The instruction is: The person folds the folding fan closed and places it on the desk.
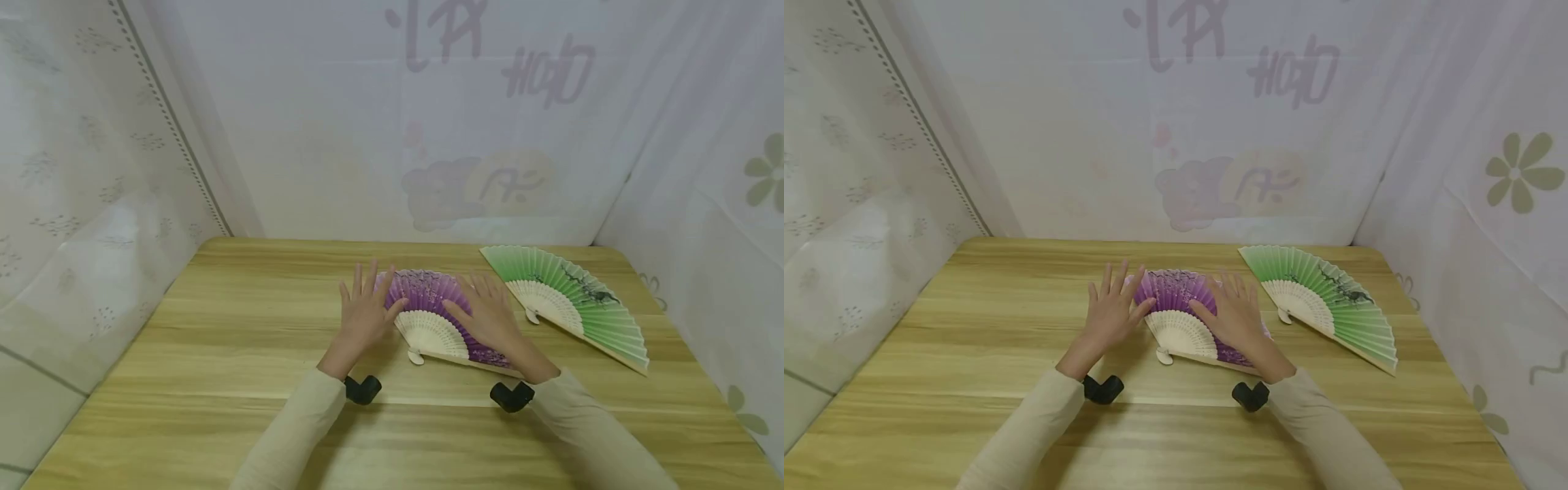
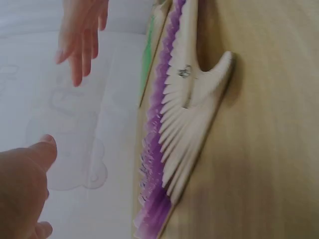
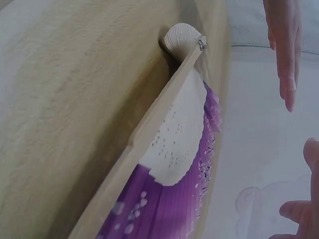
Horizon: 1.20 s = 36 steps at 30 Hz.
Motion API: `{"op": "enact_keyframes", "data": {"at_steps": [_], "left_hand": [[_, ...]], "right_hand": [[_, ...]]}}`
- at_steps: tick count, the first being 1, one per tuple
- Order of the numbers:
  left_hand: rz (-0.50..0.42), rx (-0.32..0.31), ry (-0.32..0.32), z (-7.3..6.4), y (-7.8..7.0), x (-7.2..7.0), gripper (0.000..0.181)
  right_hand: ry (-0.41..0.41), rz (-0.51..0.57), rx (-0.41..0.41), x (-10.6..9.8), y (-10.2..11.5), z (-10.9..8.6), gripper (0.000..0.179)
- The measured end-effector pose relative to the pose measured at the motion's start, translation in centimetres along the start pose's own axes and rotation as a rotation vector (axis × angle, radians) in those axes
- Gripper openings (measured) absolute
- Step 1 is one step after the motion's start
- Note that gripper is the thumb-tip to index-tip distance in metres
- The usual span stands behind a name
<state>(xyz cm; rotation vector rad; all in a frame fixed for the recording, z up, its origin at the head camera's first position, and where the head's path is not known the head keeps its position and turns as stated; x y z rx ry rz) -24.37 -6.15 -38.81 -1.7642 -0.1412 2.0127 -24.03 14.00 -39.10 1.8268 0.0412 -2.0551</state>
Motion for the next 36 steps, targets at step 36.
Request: {"op": "enact_keyframes", "data": {"at_steps": [36], "left_hand": [[-0.293, 0.116, 0.106, -4.1, 0.5, 2.3, 0.063]], "right_hand": [[0.105, 0.35, -0.031, -0.1, -6.2, -8.9, 0.075]]}}
Point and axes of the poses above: each hand's wrist, its own z-axis towards the middle knuckle, its own x-axis out of the palm, y = z × x, the point moved 5 cm from there along z, towards the middle knuckle, and after that the axes turned 7 degrees about -z, right-handed, at the moved point
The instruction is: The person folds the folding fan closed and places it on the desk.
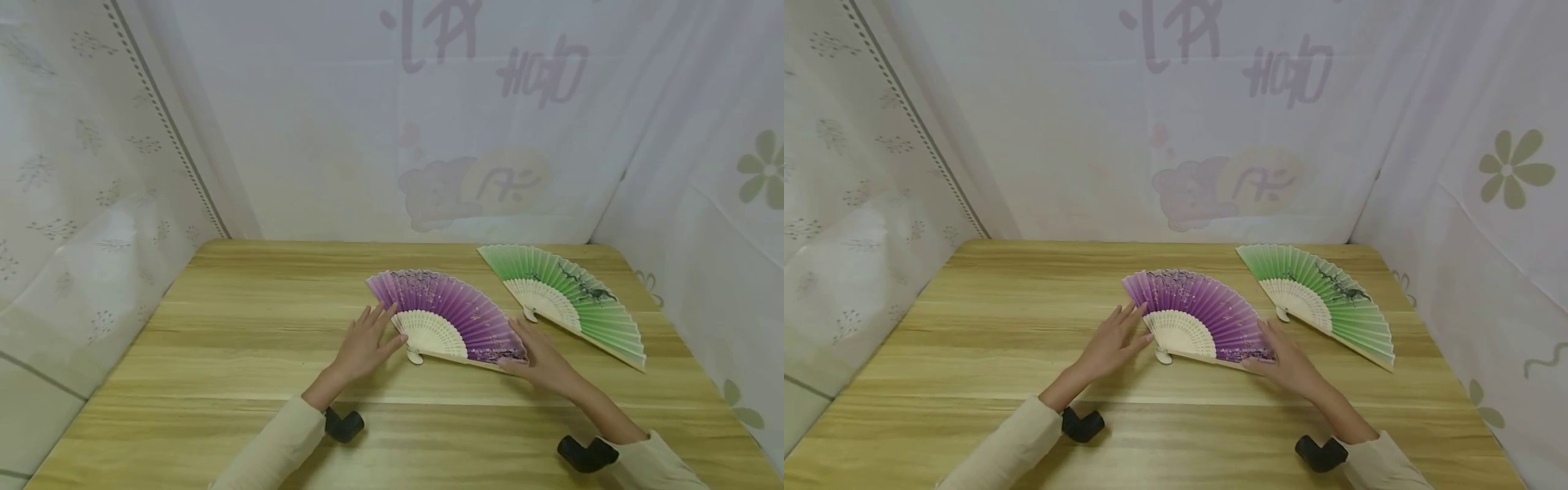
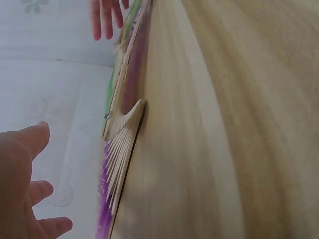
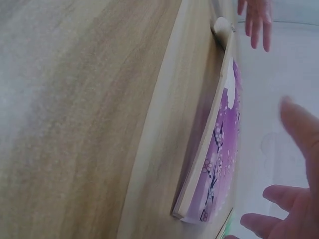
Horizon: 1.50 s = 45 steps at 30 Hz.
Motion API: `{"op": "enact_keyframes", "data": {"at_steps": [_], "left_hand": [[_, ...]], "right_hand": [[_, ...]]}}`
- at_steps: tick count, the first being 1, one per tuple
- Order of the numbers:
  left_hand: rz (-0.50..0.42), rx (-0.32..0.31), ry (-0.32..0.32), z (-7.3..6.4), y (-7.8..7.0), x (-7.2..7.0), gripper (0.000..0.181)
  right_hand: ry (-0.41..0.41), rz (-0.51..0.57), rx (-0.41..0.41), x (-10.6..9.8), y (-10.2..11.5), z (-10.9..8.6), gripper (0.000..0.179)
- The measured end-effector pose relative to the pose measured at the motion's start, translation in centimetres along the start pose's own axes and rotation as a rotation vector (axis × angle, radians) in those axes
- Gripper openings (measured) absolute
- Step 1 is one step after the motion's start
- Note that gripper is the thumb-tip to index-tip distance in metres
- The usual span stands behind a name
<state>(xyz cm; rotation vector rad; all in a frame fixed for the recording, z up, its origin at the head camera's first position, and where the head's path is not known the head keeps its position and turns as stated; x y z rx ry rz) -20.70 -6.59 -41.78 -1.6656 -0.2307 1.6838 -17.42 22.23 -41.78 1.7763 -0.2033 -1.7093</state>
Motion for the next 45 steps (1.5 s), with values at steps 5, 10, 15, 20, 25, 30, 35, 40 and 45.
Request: {"op": "enact_keyframes", "data": {"at_steps": [5, 10, 15, 20, 25, 30, 35, 40, 45], "left_hand": [[-0.11, 0.018, -0.006, -0.3, -0.2, 0.2, 0.062], [-0.223, 0.014, 0.011, -0.5, -0.4, 0.4, 0.063], [-0.306, 0.0, 0.025, -0.7, -0.5, 0.6, 0.064], [-0.374, -0.001, 0.015, -0.7, -0.5, 0.8, 0.063], [-0.453, -0.011, 0.001, -0.8, -0.5, 1.1, 0.063], [-0.522, -0.005, -0.012, -0.9, -0.4, 1.5, 0.06], [-0.56, 0.029, -0.026, -1.1, -0.6, 1.6, 0.06], [-0.626, 0.048, -0.009, -1.2, -0.7, 2.0, 0.059], [-0.654, 0.038, 0.005, -1.1, -0.7, 2.5, 0.056]], "right_hand": [[0.033, 0.213, -0.06, 0.0, -0.3, -0.6, 0.08], [0.041, 0.285, 0.037, -0.2, -0.9, -1.3, 0.081], [0.048, 0.302, 0.12, -0.2, -1.6, -1.9, 0.077], [0.055, 0.324, 0.15, -0.2, -2.0, -2.3, 0.073], [0.052, 0.343, 0.184, -0.1, -2.3, -2.7, 0.071], [0.048, 0.354, 0.207, -0.1, -2.5, -2.9, 0.066], [0.048, 0.363, 0.237, 0.0, -2.8, -3.0, 0.063], [0.056, 0.363, 0.265, 0.2, -3.3, -2.9, 0.06], [0.068, 0.352, 0.271, 0.3, -3.5, -2.8, 0.057]]}}
Point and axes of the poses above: each hand's wrist, its own z-axis towards the middle knuckle, its own x-axis out of the palm, y = z × x, the point moved 5 cm from there along z, towards the middle knuckle, and after that the axes turned 7 degrees about -z, right-handed, at the moved point
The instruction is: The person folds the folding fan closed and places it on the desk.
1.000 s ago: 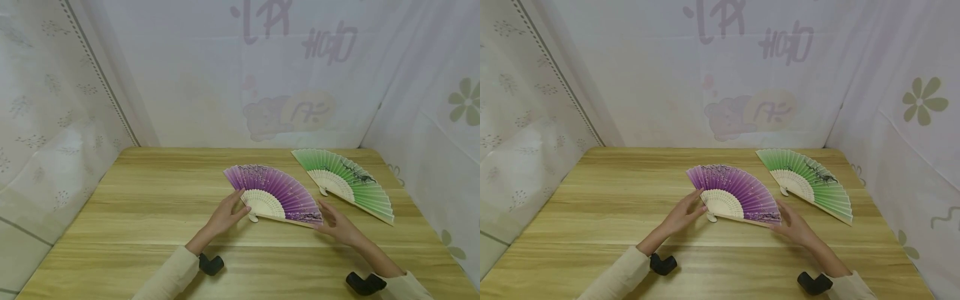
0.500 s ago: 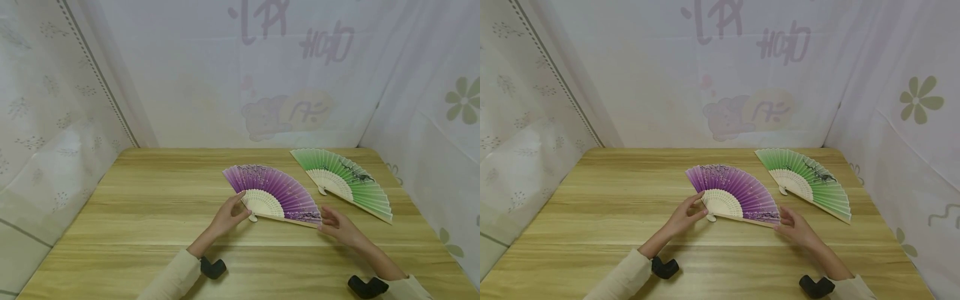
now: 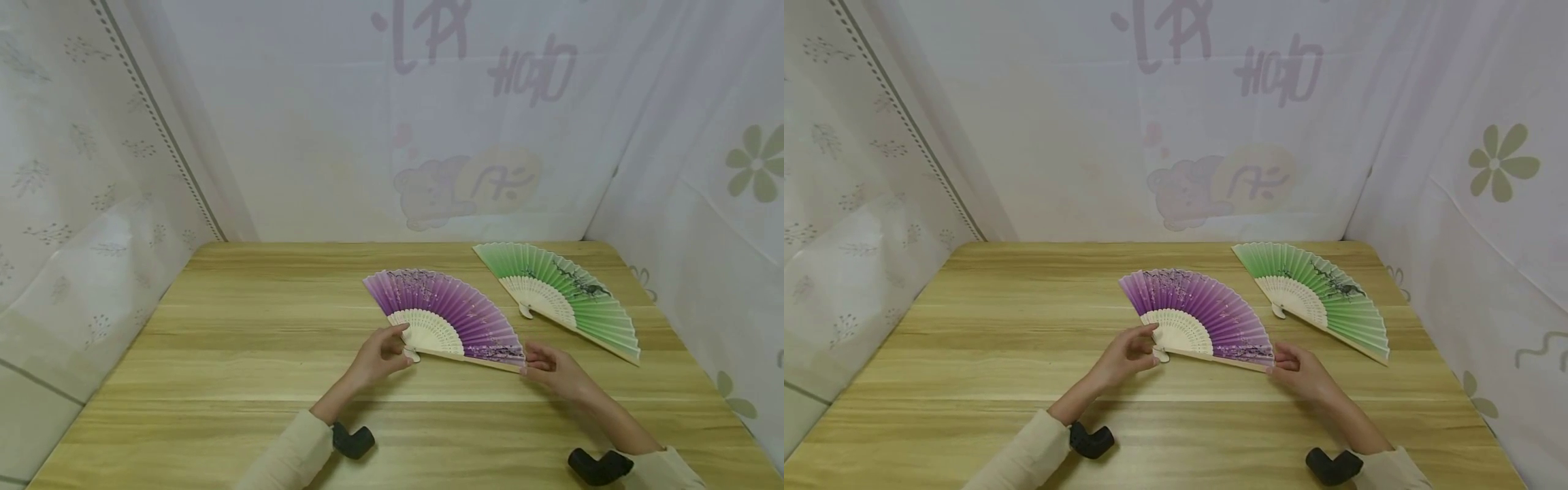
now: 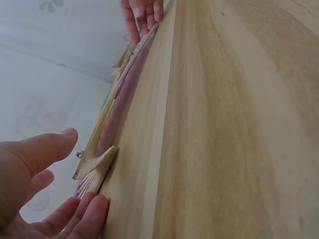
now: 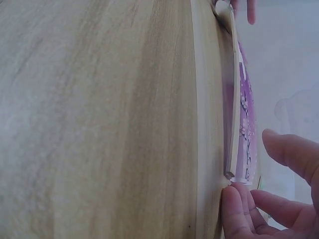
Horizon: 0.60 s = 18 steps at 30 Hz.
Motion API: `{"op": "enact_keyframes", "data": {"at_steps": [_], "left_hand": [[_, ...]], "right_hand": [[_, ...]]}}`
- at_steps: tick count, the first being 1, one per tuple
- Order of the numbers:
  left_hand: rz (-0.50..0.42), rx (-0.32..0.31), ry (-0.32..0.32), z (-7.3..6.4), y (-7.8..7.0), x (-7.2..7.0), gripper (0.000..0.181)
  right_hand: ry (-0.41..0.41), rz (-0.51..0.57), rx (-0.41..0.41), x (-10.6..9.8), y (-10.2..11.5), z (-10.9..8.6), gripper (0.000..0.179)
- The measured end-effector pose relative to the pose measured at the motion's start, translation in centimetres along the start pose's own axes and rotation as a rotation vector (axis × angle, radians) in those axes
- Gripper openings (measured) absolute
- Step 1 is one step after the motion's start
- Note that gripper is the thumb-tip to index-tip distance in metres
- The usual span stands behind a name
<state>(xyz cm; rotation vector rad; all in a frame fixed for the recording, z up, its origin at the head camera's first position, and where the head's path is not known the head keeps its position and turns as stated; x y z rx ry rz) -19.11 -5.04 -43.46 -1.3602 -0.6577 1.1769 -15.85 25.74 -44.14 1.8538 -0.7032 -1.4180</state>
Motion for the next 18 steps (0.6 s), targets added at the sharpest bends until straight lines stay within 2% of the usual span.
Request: {"op": "enact_keyframes", "data": {"at_steps": [5, 11, 18], "left_hand": [[0.003, -0.022, 0.011, 0.12, 0.43, 0.29, 0.052], [0.023, -0.058, -0.004, 0.25, 0.62, 0.56, 0.051], [0.074, -0.017, -0.027, 0.49, 0.72, 0.61, 0.045]], "right_hand": [[0.0, -0.007, 0.008, -0.01, -0.1, 0.01, 0.056], [-0.006, -0.02, 0.024, -0.1, -0.43, 0.26, 0.055], [-0.002, 0.023, 0.065, -0.19, -0.79, 0.38, 0.055]]}}
Point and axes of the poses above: each hand's wrist, its own z-axis towards the middle knuckle, its own x-axis out of the palm, y = z × x, the point moved 5 cm from there along z, towards the middle knuckle, and after that the axes turned 7 degrees about -z, right-handed, at the moved point
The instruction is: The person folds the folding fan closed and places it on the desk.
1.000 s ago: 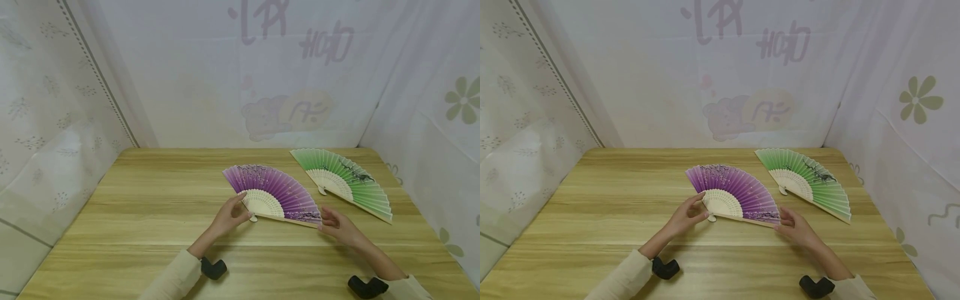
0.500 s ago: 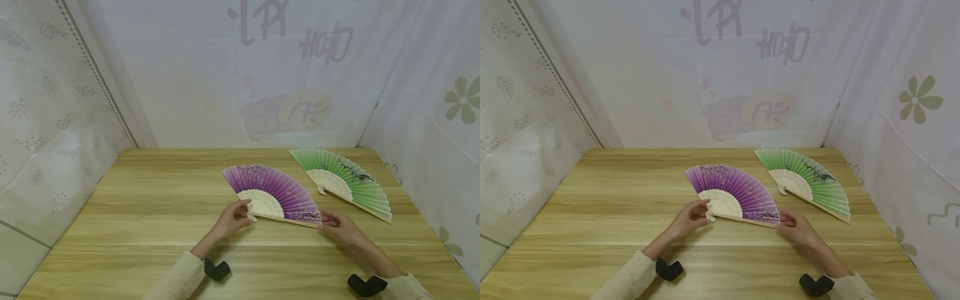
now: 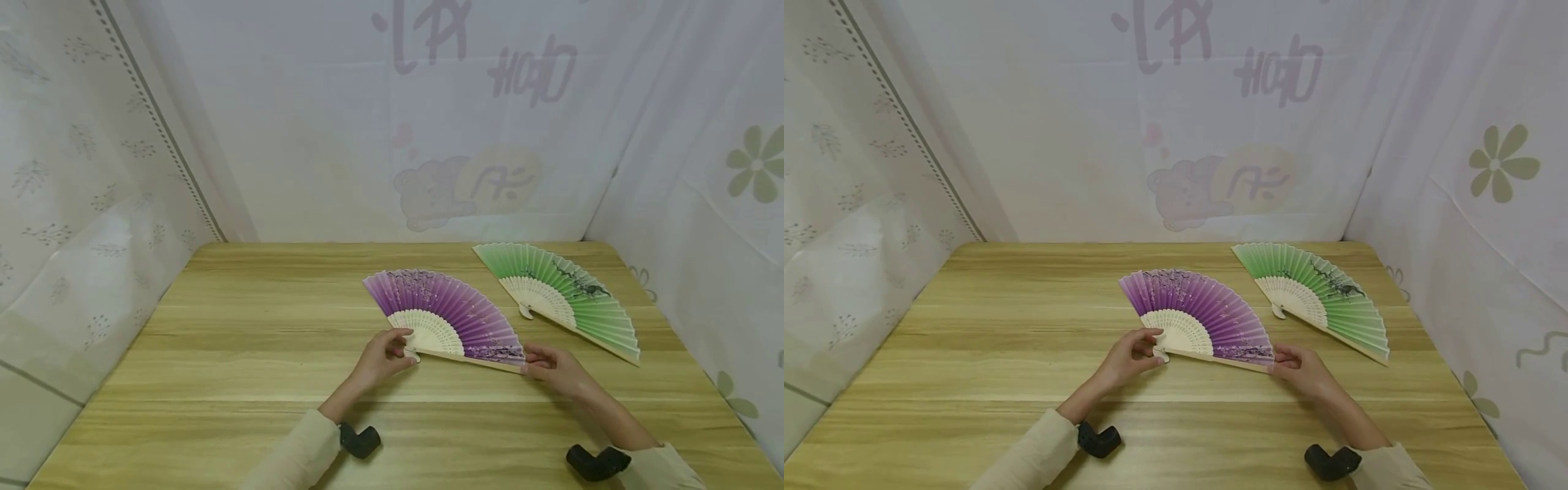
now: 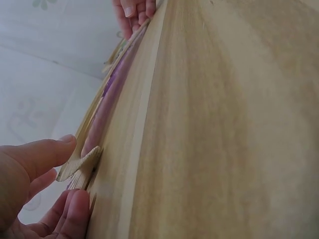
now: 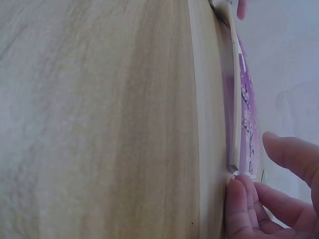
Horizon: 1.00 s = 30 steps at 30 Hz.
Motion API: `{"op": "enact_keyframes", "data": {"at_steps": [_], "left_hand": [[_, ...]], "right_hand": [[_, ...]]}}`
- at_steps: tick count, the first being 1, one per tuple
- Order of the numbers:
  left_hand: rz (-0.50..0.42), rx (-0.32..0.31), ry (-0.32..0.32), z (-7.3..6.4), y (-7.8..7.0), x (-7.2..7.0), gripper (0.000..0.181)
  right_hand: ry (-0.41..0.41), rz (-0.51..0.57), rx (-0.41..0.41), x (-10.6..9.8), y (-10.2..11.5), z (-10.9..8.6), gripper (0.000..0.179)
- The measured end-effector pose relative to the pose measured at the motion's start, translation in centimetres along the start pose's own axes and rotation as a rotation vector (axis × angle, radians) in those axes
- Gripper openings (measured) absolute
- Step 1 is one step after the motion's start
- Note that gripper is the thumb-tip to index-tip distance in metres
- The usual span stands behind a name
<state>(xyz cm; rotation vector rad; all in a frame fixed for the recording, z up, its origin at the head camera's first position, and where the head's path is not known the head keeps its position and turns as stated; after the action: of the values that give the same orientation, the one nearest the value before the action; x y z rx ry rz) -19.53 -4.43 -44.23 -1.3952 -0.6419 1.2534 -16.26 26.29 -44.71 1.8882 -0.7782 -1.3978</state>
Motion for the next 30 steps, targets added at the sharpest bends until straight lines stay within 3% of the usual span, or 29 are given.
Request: {"op": "enact_keyframes", "data": {"at_steps": [9, 20, 30], "left_hand": [[0.072, -0.003, -0.04, 0.23, 0.26, 0.02, 0.039], [0.099, -0.022, -0.067, 0.37, 0.6, 0.2, 0.02], [0.109, -0.024, -0.108, 0.46, 0.67, 0.28, 0.017]], "right_hand": [[-0.005, 0.043, 0.024, 0.04, -0.21, 0.16, 0.053], [-0.025, 0.024, 0.043, 0.11, -0.33, 0.3, 0.05], [-0.012, 0.035, 0.051, 0.13, -0.13, 0.17, 0.049]]}}
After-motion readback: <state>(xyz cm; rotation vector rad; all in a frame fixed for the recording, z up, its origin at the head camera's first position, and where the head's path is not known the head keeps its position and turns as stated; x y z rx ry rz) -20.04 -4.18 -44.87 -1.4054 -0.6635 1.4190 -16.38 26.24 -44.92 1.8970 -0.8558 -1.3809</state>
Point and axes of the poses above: each hand's wrist, its own z-axis towards the middle knuckle, its own x-axis out of the palm, y = z × x, the point moved 5 cm from there along z, towards the middle knuckle, and after that the axes turned 7 degrees about -z, right-handed, at the moved point
